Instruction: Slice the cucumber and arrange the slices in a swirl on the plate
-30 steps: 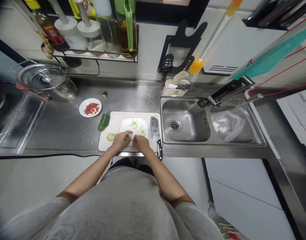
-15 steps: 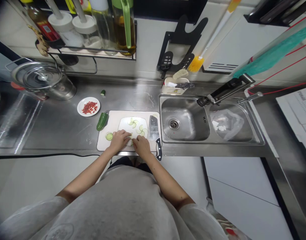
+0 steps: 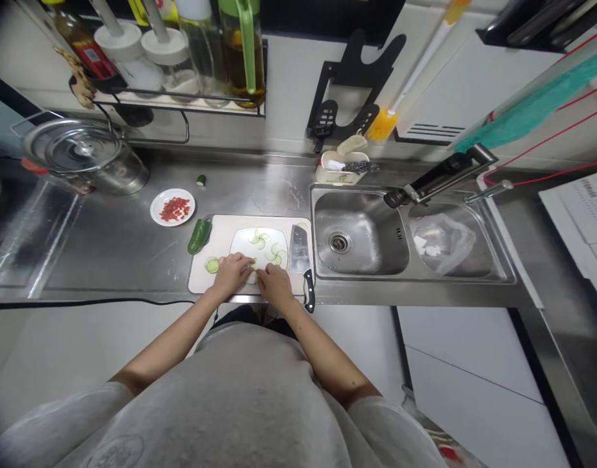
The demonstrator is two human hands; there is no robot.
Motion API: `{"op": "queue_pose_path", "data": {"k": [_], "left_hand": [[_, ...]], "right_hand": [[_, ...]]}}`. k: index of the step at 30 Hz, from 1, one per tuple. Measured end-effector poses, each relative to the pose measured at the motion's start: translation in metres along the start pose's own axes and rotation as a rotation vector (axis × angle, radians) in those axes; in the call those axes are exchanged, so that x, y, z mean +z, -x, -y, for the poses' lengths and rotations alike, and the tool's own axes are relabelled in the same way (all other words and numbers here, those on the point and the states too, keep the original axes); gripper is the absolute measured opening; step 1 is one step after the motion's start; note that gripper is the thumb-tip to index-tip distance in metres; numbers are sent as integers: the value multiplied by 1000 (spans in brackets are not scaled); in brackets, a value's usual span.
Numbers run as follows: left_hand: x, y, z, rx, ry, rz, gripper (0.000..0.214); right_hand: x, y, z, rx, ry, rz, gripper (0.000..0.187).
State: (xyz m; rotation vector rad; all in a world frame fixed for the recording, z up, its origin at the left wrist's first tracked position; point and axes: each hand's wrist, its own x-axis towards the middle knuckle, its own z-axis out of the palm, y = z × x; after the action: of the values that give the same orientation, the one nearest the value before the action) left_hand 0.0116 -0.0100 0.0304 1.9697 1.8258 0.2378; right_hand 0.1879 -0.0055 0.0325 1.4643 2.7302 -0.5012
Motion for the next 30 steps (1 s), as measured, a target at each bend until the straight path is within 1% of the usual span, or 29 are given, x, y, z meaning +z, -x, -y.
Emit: {"op": "queue_pose_path", "data": {"k": [4, 7, 10, 12, 15, 18, 20, 22, 24, 27, 30], "left_hand": [[-1, 0, -1, -1, 15, -12, 25], [-5, 2, -2, -12, 47, -30, 24], [-11, 7, -1, -58, 112, -89, 23], [-14, 13, 5, -100, 178, -134, 22], [-17, 27, 22, -226, 242, -209, 20], [-18, 40, 46, -439, 218, -288, 21], [-19, 46, 60, -560, 184, -314, 26], [-20, 47, 69, -612, 154, -308, 29], [-21, 44, 73, -614, 129, -281, 30], [-23, 35, 72, -609, 102, -231, 28], [-23, 28, 71, -613, 126, -207, 20]], "right_hand": [[0, 0, 0, -10, 6, -13, 29], [-1, 1, 0, -7, -4, -44, 29], [-4, 4, -5, -1, -43, -119, 31], [-6, 7, -11, 23, -85, -183, 31], [-10, 12, -20, 74, -171, -252, 32], [-12, 16, -26, 105, -243, -266, 33], [-13, 17, -27, 112, -269, -273, 33], [-14, 17, -27, 118, -280, -282, 34], [-15, 15, -25, 116, -289, -284, 34], [-16, 12, -20, 106, -299, -277, 34], [-18, 10, -16, 103, -306, -276, 35]]}}
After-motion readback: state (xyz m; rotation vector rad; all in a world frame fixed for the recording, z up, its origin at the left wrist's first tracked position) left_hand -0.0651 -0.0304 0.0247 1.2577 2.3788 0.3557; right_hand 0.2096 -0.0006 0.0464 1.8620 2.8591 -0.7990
